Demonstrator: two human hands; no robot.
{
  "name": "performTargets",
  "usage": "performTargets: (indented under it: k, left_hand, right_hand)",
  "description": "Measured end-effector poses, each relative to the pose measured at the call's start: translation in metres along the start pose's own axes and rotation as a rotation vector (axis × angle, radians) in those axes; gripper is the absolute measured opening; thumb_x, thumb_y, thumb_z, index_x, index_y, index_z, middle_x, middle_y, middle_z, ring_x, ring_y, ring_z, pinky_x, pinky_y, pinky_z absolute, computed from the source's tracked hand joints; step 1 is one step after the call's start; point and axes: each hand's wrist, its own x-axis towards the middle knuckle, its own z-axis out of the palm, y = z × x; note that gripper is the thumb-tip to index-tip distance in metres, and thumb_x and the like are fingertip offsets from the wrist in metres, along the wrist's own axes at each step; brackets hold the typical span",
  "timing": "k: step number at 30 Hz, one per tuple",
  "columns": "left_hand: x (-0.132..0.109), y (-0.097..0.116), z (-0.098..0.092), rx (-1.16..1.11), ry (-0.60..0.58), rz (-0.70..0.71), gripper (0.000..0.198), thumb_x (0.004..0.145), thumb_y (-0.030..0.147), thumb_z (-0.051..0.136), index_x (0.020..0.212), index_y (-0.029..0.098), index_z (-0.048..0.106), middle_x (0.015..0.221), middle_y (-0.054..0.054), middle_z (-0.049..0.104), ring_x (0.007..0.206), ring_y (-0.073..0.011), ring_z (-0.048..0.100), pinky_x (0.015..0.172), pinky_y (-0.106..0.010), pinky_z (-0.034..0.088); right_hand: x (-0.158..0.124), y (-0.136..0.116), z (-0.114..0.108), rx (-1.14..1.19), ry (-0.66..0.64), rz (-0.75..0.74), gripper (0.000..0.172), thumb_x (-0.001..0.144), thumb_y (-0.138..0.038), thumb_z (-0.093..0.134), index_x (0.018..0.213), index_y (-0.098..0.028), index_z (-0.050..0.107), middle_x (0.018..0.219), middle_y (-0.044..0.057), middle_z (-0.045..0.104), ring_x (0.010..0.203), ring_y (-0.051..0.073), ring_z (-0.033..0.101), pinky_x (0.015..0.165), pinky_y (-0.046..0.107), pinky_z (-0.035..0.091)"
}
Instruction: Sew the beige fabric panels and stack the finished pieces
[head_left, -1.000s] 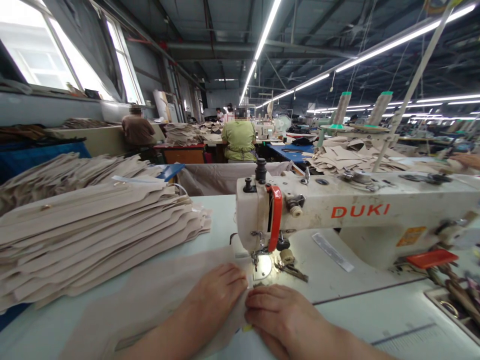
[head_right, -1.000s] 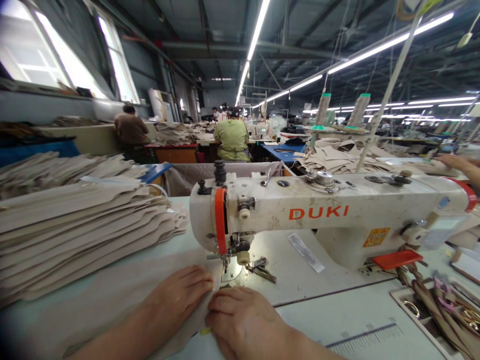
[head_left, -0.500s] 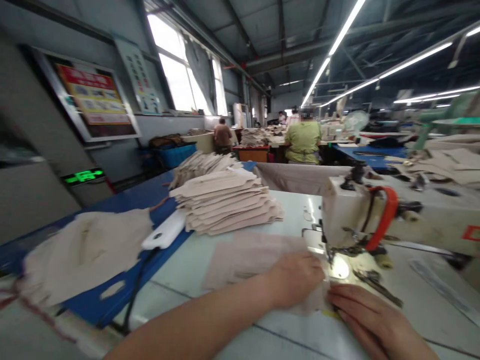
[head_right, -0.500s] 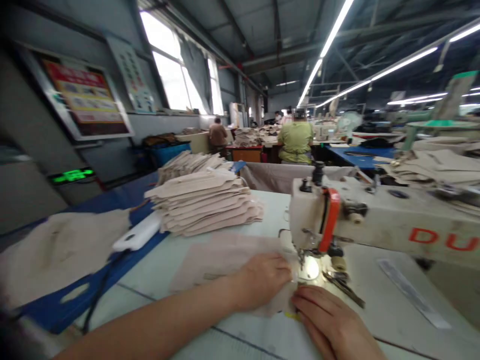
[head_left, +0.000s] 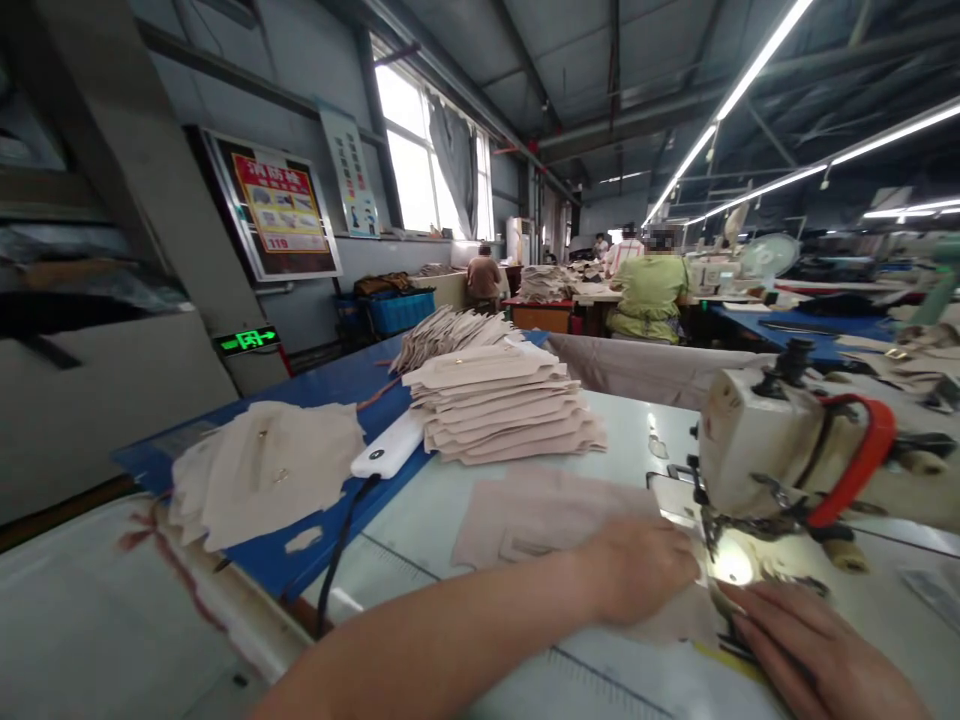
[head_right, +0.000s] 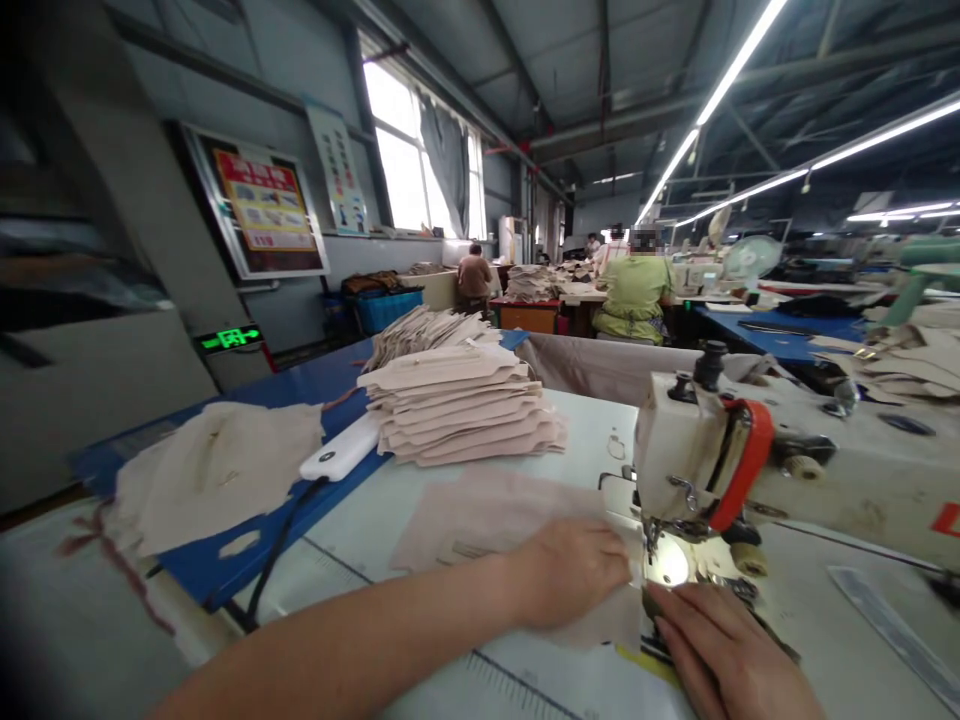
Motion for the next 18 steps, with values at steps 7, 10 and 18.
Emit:
performTargets:
  k: [7,10,18]
  left_hand:
    - [0.003,-0.001,0.002,-0.073,0.12,-0.003,0.017,0.092,0.008,0.05,0.082,0.013,0.063,0.088,-0.007,0.068,0.082,-0.0179,0.063,0.079,-0.029,0.051]
    - [0.004,-0.006,0.006,-0.128,0.166,-0.015,0.024,0.094,0.006,0.043,0.086,0.015,0.063,0.086,-0.005,0.068,0.081,-0.0181,0.063,0.079,-0.031,0.052]
    - [0.004,-0.008,0.008,-0.155,0.173,-0.023,0.026,0.094,0.005,0.041,0.089,0.016,0.064,0.086,-0.004,0.068,0.083,-0.0174,0.063,0.08,-0.03,0.053]
  right_hand:
    - [0.019,-0.029,-0.017,0.094,-0.123,0.265,0.029,0.096,-0.016,0.041,0.103,-0.018,0.068,0.089,0.009,0.067,0.084,0.019,0.062,0.077,0.03,0.053]
    - [0.024,-0.028,-0.02,0.08,-0.149,0.359,0.025,0.093,-0.012,0.045,0.102,-0.018,0.068,0.088,0.008,0.065,0.086,0.02,0.059,0.078,0.031,0.05]
    - [0.028,-0.025,-0.021,0.048,-0.218,0.344,0.022,0.093,-0.013,0.046,0.1,-0.017,0.067,0.087,0.006,0.062,0.086,0.02,0.052,0.079,0.03,0.045]
